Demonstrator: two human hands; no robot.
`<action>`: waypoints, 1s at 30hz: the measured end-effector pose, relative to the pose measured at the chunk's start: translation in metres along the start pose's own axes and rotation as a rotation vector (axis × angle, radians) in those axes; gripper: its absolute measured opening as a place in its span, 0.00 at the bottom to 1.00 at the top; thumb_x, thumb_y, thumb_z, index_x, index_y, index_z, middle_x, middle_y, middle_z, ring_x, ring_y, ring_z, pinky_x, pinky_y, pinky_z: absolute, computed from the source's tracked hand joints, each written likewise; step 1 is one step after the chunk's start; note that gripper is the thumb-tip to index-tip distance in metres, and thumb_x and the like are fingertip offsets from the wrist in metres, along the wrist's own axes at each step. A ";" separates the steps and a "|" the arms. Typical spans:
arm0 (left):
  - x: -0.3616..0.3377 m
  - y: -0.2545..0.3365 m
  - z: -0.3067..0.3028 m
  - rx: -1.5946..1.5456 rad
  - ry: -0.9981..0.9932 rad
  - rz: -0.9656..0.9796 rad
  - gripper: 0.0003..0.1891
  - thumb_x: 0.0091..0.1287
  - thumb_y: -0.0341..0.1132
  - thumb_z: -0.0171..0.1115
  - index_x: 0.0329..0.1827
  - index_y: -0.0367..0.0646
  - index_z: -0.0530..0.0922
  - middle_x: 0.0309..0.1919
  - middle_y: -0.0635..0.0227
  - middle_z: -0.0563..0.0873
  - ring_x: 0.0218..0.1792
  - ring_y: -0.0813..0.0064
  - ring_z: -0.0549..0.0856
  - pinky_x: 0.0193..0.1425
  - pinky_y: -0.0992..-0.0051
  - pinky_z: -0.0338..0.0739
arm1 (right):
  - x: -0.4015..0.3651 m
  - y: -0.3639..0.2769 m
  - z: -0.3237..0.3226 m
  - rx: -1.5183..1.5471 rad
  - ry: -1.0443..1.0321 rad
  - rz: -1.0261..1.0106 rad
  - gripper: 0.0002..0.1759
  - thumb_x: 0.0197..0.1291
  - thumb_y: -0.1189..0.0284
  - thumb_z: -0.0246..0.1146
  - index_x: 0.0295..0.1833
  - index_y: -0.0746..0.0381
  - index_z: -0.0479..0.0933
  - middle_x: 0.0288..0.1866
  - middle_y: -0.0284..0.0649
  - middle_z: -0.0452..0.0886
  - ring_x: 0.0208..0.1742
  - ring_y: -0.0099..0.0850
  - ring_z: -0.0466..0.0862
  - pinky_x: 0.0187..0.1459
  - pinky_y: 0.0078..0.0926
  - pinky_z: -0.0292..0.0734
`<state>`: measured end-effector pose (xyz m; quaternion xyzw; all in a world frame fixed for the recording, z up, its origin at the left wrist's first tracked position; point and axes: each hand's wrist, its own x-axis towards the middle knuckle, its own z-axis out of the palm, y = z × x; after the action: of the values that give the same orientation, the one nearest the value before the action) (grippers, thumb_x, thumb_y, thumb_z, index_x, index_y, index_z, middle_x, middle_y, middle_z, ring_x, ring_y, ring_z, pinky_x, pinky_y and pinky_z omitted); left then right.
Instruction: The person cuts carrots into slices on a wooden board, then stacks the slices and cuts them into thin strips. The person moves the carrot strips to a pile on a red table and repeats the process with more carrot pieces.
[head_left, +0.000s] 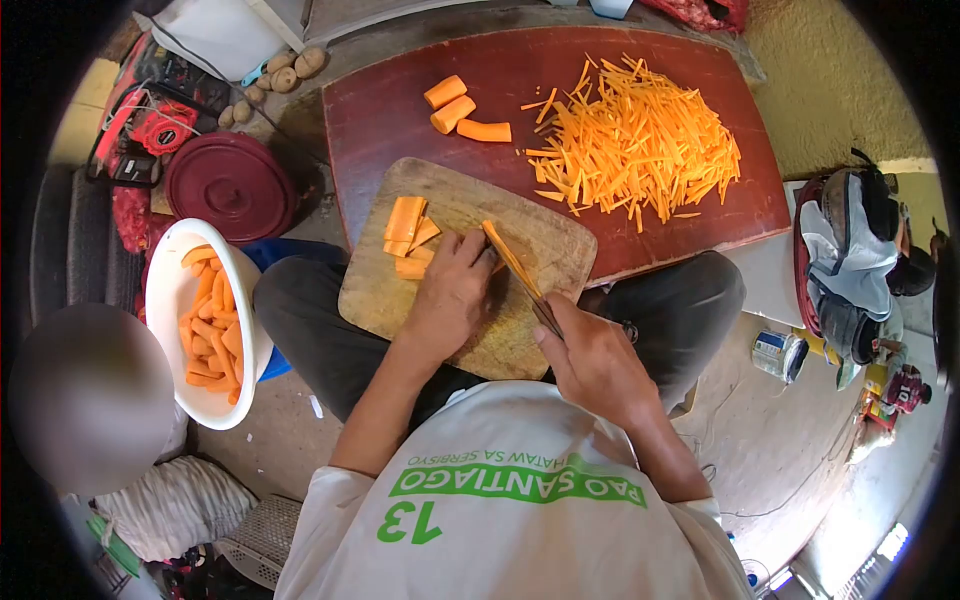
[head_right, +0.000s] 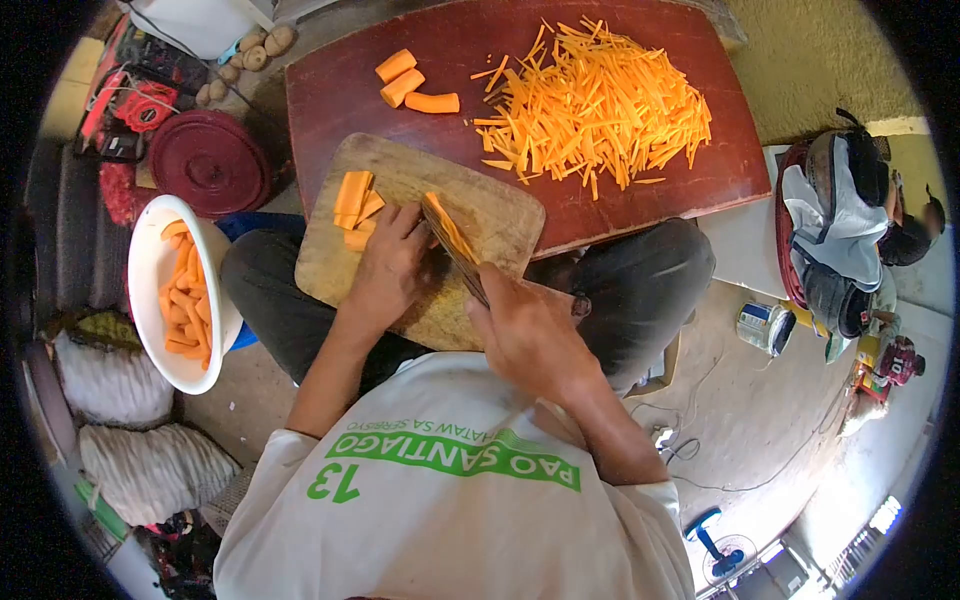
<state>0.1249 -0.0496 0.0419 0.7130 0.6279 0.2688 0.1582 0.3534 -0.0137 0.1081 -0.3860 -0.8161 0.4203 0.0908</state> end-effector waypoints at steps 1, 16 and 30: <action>0.000 -0.001 0.001 -0.004 0.003 0.001 0.23 0.55 0.21 0.73 0.57 0.30 0.88 0.55 0.51 0.83 0.57 0.47 0.81 0.64 0.56 0.82 | 0.004 0.001 0.001 0.000 -0.031 0.037 0.15 0.82 0.67 0.64 0.61 0.67 0.75 0.41 0.64 0.85 0.46 0.70 0.86 0.44 0.60 0.81; -0.004 -0.008 0.002 -0.077 0.022 -0.029 0.22 0.54 0.19 0.71 0.55 0.30 0.88 0.55 0.52 0.82 0.57 0.48 0.81 0.65 0.56 0.82 | 0.042 0.011 0.011 0.028 0.042 -0.073 0.13 0.82 0.69 0.64 0.60 0.68 0.77 0.40 0.63 0.84 0.45 0.68 0.86 0.43 0.58 0.80; -0.008 -0.014 0.000 -0.107 0.053 -0.008 0.21 0.55 0.19 0.72 0.55 0.29 0.88 0.55 0.52 0.82 0.59 0.48 0.81 0.68 0.55 0.81 | 0.038 0.001 0.015 0.000 0.018 -0.038 0.18 0.83 0.64 0.63 0.63 0.68 0.76 0.42 0.68 0.88 0.47 0.72 0.89 0.48 0.67 0.82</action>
<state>0.1133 -0.0552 0.0327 0.6938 0.6192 0.3202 0.1807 0.3209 0.0044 0.0918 -0.3740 -0.8225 0.4152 0.1060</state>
